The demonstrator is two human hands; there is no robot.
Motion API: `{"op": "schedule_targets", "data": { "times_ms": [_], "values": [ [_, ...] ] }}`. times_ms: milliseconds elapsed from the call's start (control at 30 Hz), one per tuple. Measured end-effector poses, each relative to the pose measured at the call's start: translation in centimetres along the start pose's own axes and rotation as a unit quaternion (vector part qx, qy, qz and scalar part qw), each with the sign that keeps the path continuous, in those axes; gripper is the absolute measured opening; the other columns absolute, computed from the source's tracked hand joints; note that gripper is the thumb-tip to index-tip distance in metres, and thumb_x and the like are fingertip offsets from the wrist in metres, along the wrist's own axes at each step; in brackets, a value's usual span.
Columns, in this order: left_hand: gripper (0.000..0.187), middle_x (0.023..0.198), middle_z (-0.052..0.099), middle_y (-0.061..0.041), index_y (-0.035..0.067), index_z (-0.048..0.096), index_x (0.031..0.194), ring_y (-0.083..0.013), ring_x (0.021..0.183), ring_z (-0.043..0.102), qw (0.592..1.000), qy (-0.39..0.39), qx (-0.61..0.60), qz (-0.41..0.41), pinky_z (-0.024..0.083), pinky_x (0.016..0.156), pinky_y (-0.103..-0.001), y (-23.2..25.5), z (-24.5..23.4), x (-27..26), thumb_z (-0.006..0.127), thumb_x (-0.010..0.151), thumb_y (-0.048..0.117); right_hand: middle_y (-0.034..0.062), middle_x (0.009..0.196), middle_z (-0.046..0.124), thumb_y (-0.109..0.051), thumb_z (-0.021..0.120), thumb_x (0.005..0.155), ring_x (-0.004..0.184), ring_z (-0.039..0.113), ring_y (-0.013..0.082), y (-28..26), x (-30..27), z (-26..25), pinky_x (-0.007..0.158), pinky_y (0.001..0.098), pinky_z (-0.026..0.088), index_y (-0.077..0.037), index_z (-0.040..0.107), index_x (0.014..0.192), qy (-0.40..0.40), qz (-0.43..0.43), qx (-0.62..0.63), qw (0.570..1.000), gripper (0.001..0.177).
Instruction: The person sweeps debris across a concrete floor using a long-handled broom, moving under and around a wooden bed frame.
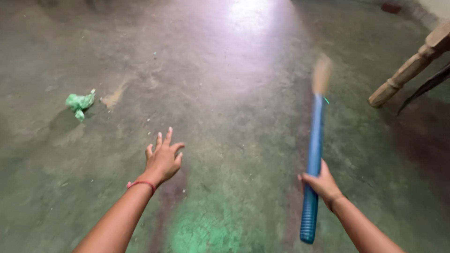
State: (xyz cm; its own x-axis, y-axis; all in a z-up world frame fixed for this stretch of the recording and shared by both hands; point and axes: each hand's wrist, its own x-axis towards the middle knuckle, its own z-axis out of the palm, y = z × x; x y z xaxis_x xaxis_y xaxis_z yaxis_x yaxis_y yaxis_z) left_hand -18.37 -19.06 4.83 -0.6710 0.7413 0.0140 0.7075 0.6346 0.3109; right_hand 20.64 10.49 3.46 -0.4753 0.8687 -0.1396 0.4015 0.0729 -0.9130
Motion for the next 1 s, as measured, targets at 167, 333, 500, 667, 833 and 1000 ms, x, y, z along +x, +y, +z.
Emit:
{"op": "schedule_targets", "data": {
  "times_ms": [167, 333, 500, 667, 833, 1000],
  "values": [
    [0.060, 0.173, 0.005, -0.008, 0.037, 0.050, 0.149, -0.0372, 0.154, 0.018, 0.994, -0.064, 0.085, 0.015, 0.026, 0.119, -0.058, 1.4, 0.3, 0.5, 0.059, 0.091, 0.023, 0.0196, 0.081, 0.061, 0.003, 0.065, 0.078, 0.057, 0.064, 0.0309, 4.6, 1.3, -1.1, 0.052, 0.0506, 0.058, -0.006, 0.033, 0.137, 0.087, 0.220, 0.078, 0.969, 0.068],
    [0.064, 0.173, -0.002, -0.007, 0.037, 0.037, 0.155, -0.0359, 0.157, 0.011, 0.976, -0.143, 0.144, 0.080, 0.019, 0.121, -0.062, 3.4, 0.5, 0.8, 0.056, 0.095, 0.024, 0.0142, 0.079, 0.068, -0.011, 0.068, 0.081, 0.056, 0.066, 0.0247, -5.0, 3.1, 3.2, 0.053, 0.0404, 0.056, -0.020, 0.038, 0.149, -0.029, 0.120, -0.214, 0.969, 0.074],
    [0.071, 0.173, -0.006, -0.006, 0.038, 0.026, 0.161, -0.0355, 0.159, 0.006, 0.936, -0.210, 0.267, 0.091, 0.016, 0.122, -0.064, 6.1, -5.4, 4.4, 0.055, 0.097, 0.026, 0.0096, 0.076, 0.061, -0.004, 0.067, 0.073, 0.051, 0.056, 0.0196, -16.0, 4.8, -1.1, 0.047, 0.0383, 0.051, -0.035, 0.037, 0.155, -0.232, 0.132, -0.166, 0.949, 0.093],
    [0.061, 0.173, -0.002, -0.006, 0.039, 0.032, 0.158, -0.0355, 0.158, 0.009, 0.982, -0.172, 0.078, 0.005, 0.018, 0.123, -0.062, 11.4, -10.6, 8.7, 0.051, 0.100, 0.039, 0.0104, 0.078, 0.058, -0.007, 0.069, 0.082, 0.057, 0.055, 0.0212, -15.9, 11.7, -12.3, 0.049, 0.0390, 0.049, -0.031, 0.039, 0.156, -0.120, 0.124, -0.072, 0.982, 0.083],
    [0.064, 0.174, -0.001, -0.007, 0.038, 0.031, 0.159, -0.0371, 0.158, 0.008, 0.969, -0.185, 0.165, -0.003, 0.019, 0.122, -0.064, 15.3, -14.8, 12.8, 0.054, 0.099, 0.040, 0.0168, 0.083, 0.062, 0.004, 0.074, 0.082, 0.063, 0.061, 0.0269, -7.4, 17.4, -25.6, 0.056, 0.0440, 0.054, -0.016, 0.028, 0.150, 0.031, 0.232, -0.029, 0.972, 0.084],
    [0.063, 0.174, 0.003, -0.007, 0.036, 0.038, 0.156, -0.0360, 0.159, 0.008, 0.966, -0.180, 0.186, 0.016, 0.018, 0.123, -0.064, 14.6, -14.6, 16.8, 0.058, 0.096, 0.039, 0.0140, 0.084, 0.057, 0.008, 0.068, 0.082, 0.060, 0.058, 0.0227, -0.5, 24.6, -20.3, 0.051, 0.0407, 0.051, -0.013, 0.034, 0.125, -0.014, 0.255, 0.054, 0.965, 0.059]
  ]
}}
